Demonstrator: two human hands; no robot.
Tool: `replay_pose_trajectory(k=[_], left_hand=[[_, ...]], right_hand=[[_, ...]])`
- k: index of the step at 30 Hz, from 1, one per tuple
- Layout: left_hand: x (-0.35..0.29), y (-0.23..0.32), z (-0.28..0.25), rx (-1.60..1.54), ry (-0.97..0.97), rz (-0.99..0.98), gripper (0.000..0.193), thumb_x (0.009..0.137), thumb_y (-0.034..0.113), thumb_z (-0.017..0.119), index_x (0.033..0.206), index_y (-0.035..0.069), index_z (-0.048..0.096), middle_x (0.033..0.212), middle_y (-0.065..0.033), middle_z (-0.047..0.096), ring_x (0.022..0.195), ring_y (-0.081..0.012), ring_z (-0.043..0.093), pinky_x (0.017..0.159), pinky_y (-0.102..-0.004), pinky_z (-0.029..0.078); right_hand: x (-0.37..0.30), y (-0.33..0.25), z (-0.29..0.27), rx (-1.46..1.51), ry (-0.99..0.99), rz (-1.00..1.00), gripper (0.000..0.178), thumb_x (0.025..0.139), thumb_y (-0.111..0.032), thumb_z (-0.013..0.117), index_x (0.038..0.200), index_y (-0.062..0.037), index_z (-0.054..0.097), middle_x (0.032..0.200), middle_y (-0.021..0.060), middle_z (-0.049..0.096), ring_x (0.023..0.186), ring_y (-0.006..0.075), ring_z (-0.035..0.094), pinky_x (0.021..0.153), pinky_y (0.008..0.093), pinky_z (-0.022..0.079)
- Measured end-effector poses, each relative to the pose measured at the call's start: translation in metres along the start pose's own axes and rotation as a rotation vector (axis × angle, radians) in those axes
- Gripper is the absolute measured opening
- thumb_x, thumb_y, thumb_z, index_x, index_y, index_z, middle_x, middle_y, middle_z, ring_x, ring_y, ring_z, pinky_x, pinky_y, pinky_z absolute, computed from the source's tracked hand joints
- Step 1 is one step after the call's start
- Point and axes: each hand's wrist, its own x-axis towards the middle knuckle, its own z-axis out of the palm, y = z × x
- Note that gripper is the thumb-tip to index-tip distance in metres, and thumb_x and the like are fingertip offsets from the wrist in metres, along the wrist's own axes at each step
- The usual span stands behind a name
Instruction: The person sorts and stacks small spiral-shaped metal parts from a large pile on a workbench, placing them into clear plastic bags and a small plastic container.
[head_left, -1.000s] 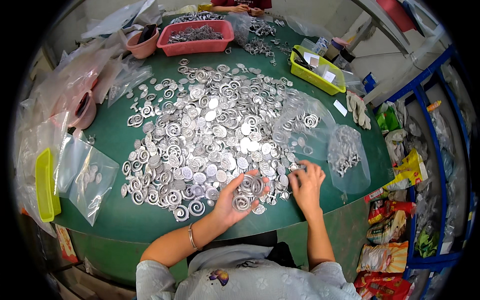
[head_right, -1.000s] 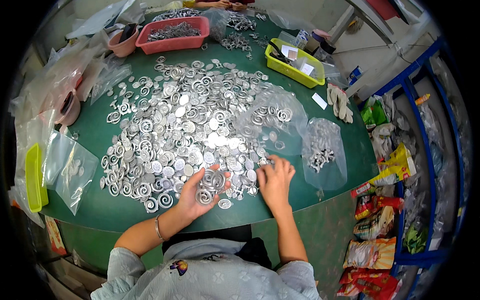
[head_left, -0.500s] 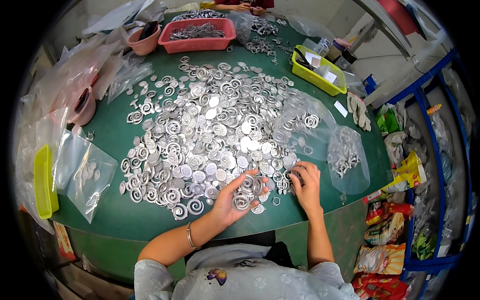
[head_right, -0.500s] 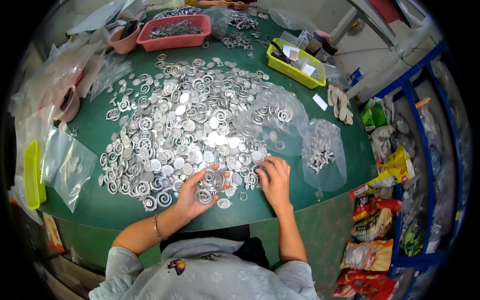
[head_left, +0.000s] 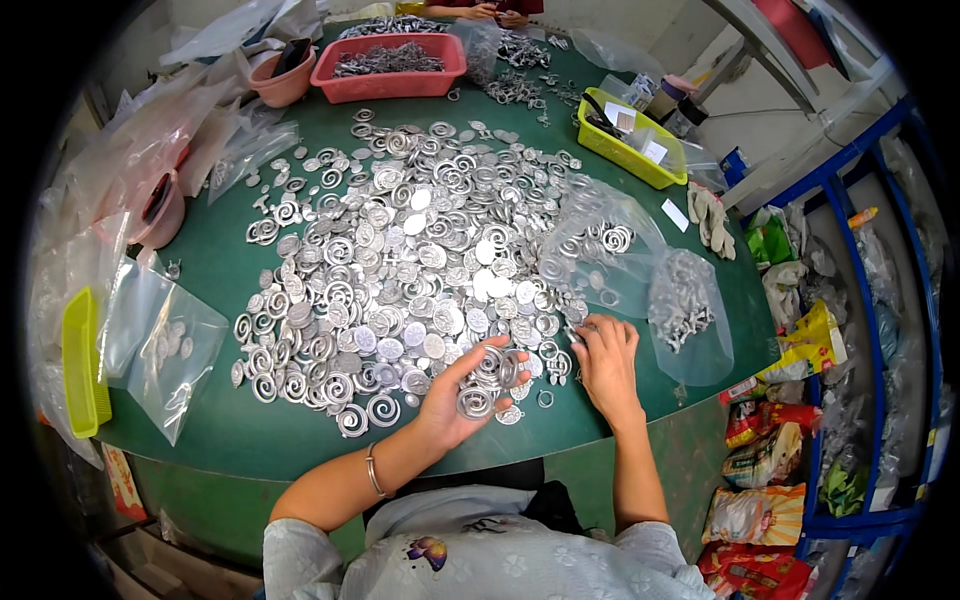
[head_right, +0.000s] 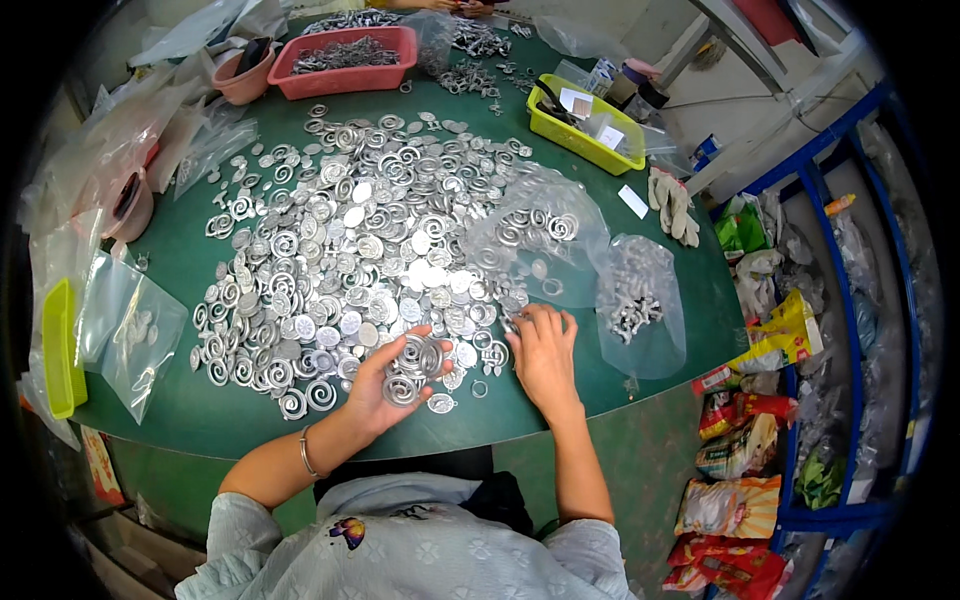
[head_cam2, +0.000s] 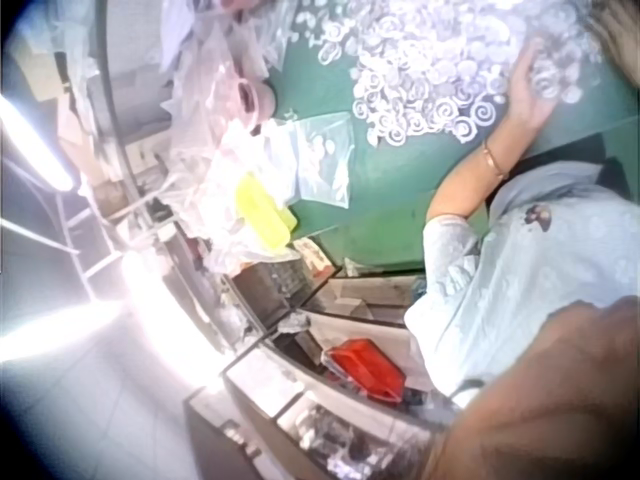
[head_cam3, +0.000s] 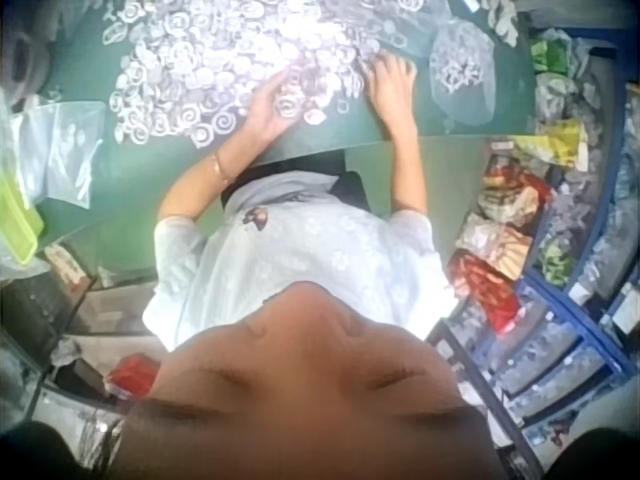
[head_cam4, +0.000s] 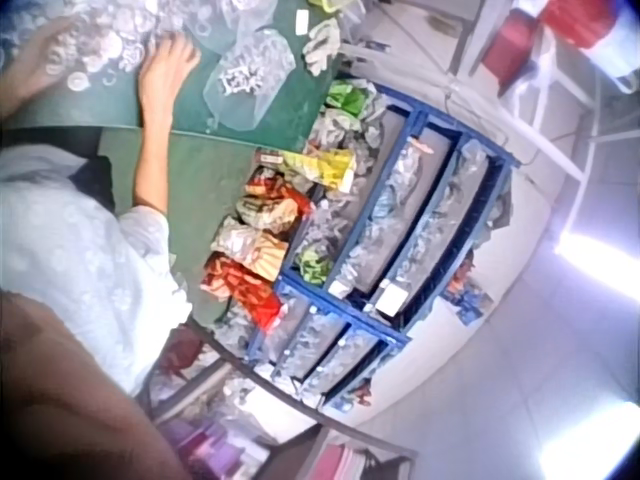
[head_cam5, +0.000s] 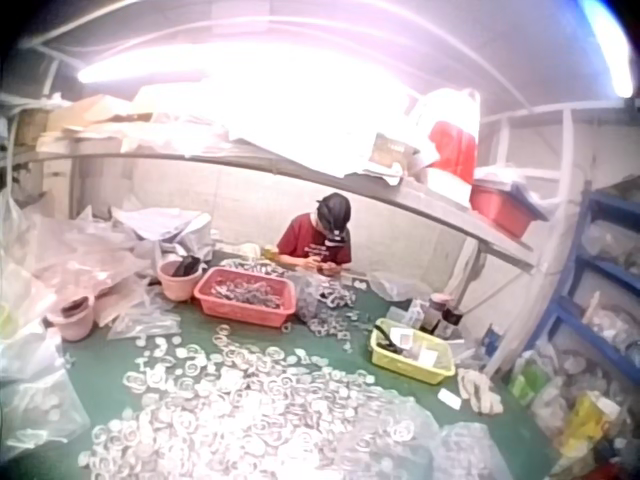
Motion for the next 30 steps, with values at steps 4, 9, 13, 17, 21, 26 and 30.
replay_pose_trajectory(k=[4,9,13,17,21,26,30], left_hand=[[0.000,0.000,-0.003,0.019,-0.025,-0.013,0.040,0.093,0.031,0.045,0.125,0.008,0.041,0.120,-0.0154,0.052,0.108,-0.0266,0.055,0.076,-0.0354,0.053],[-0.001,-0.001,0.003,0.018,-0.081,-0.050,0.044,0.093,0.032,0.045,0.129,0.007,0.037,0.126,-0.0179,0.046,0.118,-0.0356,0.046,0.093,-0.0481,0.044],[-0.002,-0.001,0.001,-0.055,-0.148,-0.089,0.045,0.093,0.031,0.045,0.130,0.006,0.036,0.129,-0.0210,0.043,0.120,-0.0404,0.042,0.093,-0.0504,0.045],[-0.001,-0.002,-0.003,-0.045,-0.130,-0.087,0.046,0.093,0.033,0.044,0.130,0.005,0.037,0.130,-0.0229,0.041,0.120,-0.0430,0.041,0.084,-0.0461,0.052],[-0.001,-0.002,-0.006,-0.180,-0.253,-0.117,0.048,0.093,0.036,0.042,0.129,0.005,0.037,0.132,-0.0239,0.039,0.121,-0.0439,0.039,0.083,-0.0455,0.053],[-0.001,-0.002,-0.006,-0.190,-0.194,-0.113,0.049,0.093,0.037,0.040,0.130,0.005,0.037,0.132,-0.0249,0.038,0.121,-0.0437,0.039,0.082,-0.0454,0.053],[0.000,-0.001,-0.005,-0.220,-0.189,-0.117,0.050,0.093,0.036,0.040,0.132,0.005,0.035,0.131,-0.0267,0.038,0.121,-0.0437,0.039,0.081,-0.0452,0.054]], right_hand=[[0.001,0.010,0.005,0.092,0.199,0.123,0.003,0.080,-0.003,0.058,0.080,0.0001,0.058,0.092,0.0101,0.058,0.091,0.0252,0.053,0.089,0.0391,0.035],[-0.002,-0.038,-0.010,0.971,0.105,0.441,0.015,0.088,-0.007,0.049,0.081,0.0026,0.058,0.097,0.0104,0.059,0.089,0.0201,0.054,0.081,0.0291,0.040],[0.004,-0.048,-0.013,0.875,0.022,0.259,0.012,0.085,-0.008,0.054,0.092,0.0005,0.059,0.100,0.0103,0.058,0.096,0.0224,0.052,0.086,0.0306,0.038],[0.000,-0.035,-0.029,0.618,-0.001,0.248,0.028,0.074,-0.013,0.069,0.097,-0.0012,0.059,0.099,0.0110,0.057,0.098,0.0254,0.052,0.091,0.0361,0.034],[-0.013,-0.034,-0.023,0.148,-0.091,0.036,0.038,0.066,-0.018,0.074,0.097,-0.0034,0.059,0.092,0.0099,0.058,0.090,0.0253,0.053,0.089,0.0416,0.031],[-0.024,-0.013,-0.004,0.189,0.033,0.027,0.015,0.075,-0.009,0.067,0.087,-0.0018,0.062,0.082,0.0078,0.060,0.086,0.0234,0.053,0.084,0.0400,0.033],[-0.014,0.005,-0.002,0.200,0.219,0.413,0.007,0.080,-0.009,0.061,0.082,-0.0019,0.061,0.087,0.0090,0.060,0.091,0.0254,0.052,0.084,0.0388,0.033]])
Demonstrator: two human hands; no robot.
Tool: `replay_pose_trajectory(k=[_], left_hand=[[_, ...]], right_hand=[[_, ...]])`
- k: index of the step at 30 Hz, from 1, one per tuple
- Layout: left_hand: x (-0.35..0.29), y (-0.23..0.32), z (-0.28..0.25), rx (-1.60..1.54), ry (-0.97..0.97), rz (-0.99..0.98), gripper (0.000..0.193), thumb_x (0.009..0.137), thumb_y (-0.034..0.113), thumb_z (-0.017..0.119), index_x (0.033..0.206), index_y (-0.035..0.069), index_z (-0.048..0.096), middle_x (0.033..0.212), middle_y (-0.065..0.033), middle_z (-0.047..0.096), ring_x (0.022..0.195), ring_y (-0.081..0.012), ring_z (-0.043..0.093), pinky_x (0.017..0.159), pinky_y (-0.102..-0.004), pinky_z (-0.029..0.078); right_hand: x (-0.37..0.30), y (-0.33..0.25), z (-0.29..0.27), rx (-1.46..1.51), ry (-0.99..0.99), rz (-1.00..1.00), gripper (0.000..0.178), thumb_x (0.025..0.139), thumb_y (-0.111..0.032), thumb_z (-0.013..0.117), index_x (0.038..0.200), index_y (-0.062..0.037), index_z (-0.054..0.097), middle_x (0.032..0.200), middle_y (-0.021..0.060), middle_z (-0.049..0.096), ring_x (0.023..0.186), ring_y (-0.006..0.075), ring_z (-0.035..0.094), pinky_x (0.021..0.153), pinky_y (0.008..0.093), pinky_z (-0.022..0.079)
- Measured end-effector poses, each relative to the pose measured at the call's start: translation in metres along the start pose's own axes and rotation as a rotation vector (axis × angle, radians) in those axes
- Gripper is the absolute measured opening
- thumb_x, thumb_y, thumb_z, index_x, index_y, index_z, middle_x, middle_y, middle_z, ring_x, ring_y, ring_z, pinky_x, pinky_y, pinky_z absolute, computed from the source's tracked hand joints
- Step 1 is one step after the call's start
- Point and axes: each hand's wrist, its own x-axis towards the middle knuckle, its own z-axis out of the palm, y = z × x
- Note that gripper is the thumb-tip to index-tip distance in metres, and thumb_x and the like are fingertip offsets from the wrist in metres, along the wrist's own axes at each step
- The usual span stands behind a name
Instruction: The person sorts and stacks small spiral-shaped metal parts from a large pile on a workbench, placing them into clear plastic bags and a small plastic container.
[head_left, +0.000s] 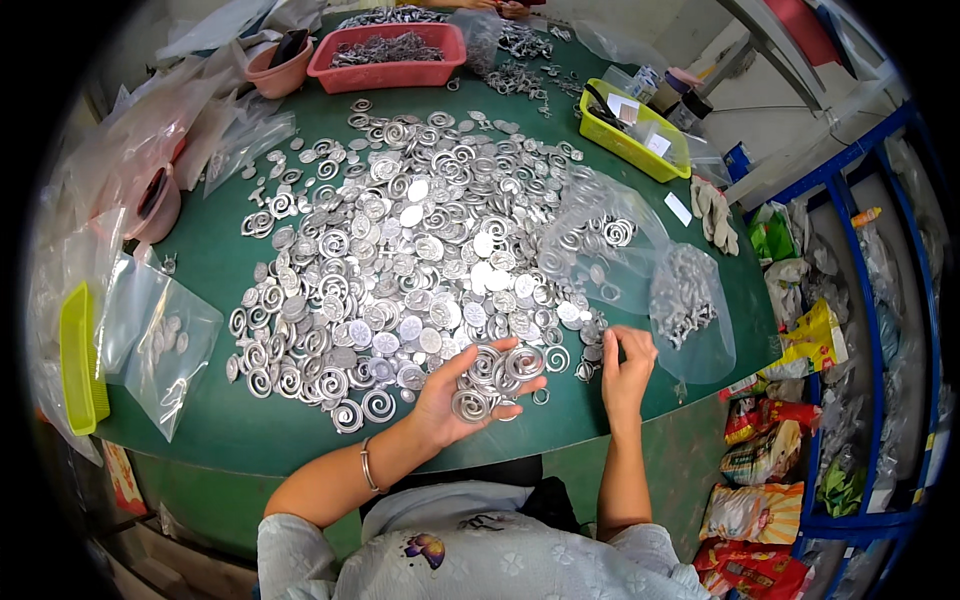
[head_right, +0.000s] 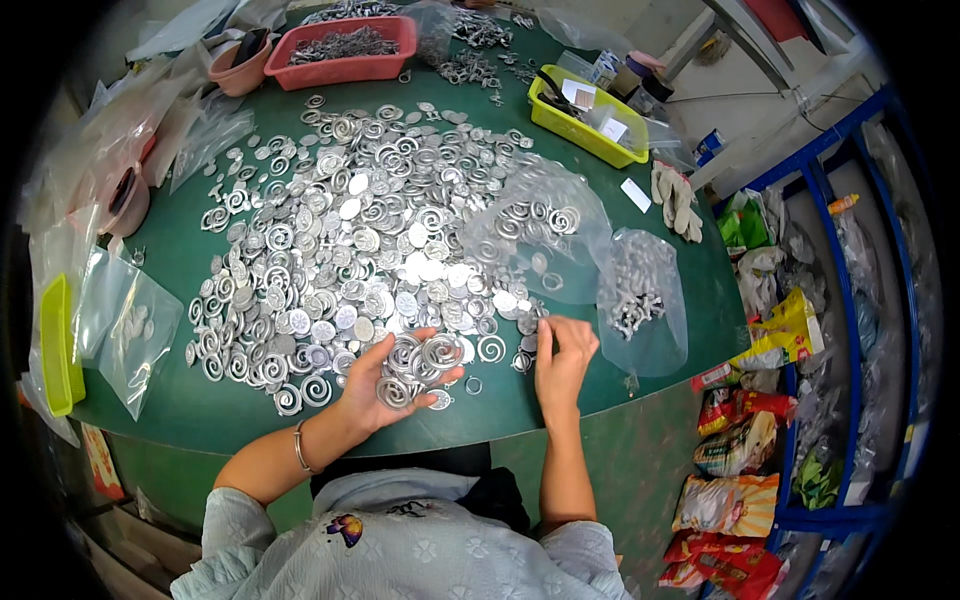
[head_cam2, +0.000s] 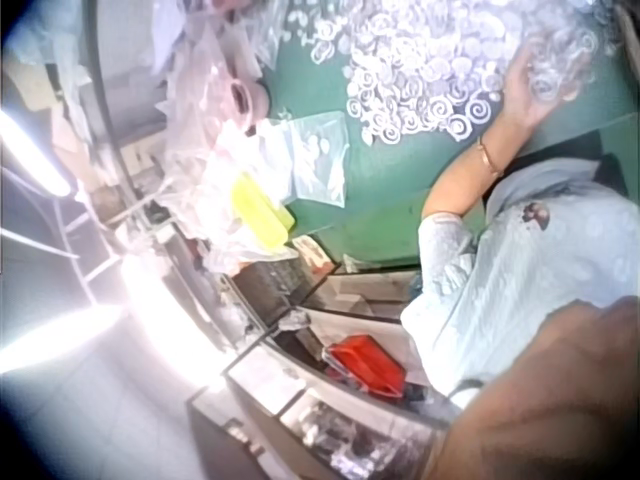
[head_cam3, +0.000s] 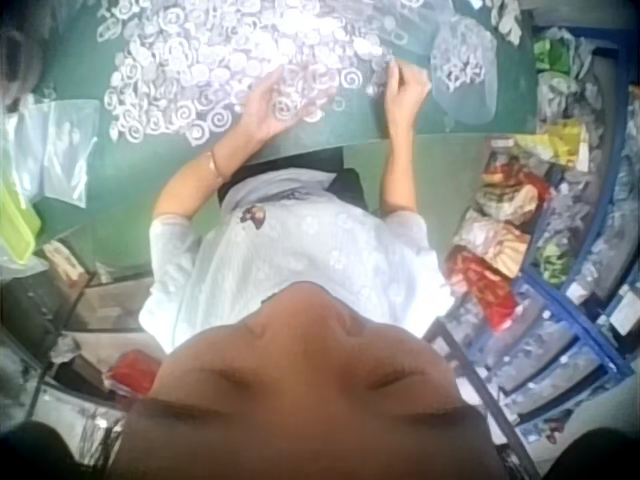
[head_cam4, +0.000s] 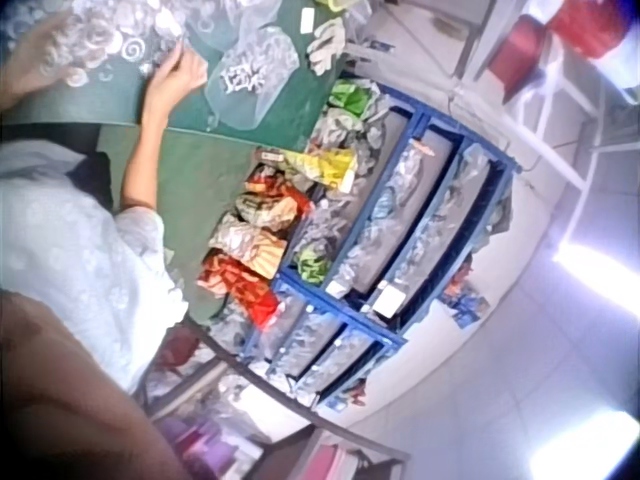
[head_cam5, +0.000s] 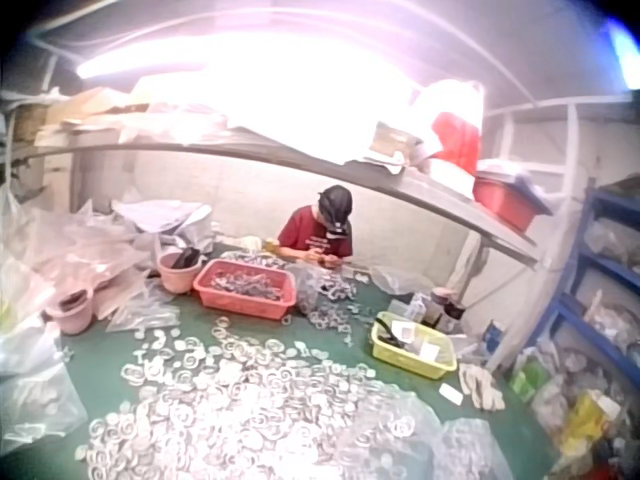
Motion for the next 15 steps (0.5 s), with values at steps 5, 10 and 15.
replay_pose_trajectory(k=[5,10,15], left_hand=[[-0.001,0.002,-0.002,-0.047,-0.044,-0.009,0.049,0.094,0.035,0.040,0.132,0.004,0.035,0.130,-0.0285,0.038,0.120,-0.0444,0.039,0.081,-0.0452,0.054],[-0.001,0.001,0.000,-0.068,-0.075,-0.020,0.048,0.094,0.033,0.040,0.132,0.004,0.034,0.130,-0.0294,0.037,0.120,-0.0446,0.039,0.080,-0.0454,0.054],[-0.002,0.001,-0.002,-0.053,-0.044,-0.009,0.047,0.094,0.032,0.040,0.131,0.004,0.035,0.129,-0.0282,0.039,0.120,-0.0446,0.039,0.081,-0.0463,0.054]], right_hand=[[-0.004,-0.011,-0.002,-0.118,-0.046,-0.097,0.029,0.071,-0.017,0.071,0.095,-0.0028,0.061,0.113,0.0122,0.051,0.106,0.0307,0.043,0.090,0.0411,0.029],[-0.021,-0.031,0.003,-0.173,-0.283,-0.252,0.044,0.062,-0.023,0.077,0.096,-0.0007,0.060,0.117,0.0124,0.047,0.111,0.0330,0.040,0.093,0.0461,0.026],[-0.018,-0.037,0.003,-0.173,-0.270,-0.237,0.036,0.064,-0.018,0.075,0.092,-0.0001,0.060,0.114,0.0123,0.049,0.110,0.0322,0.041,0.092,0.0463,0.027]])
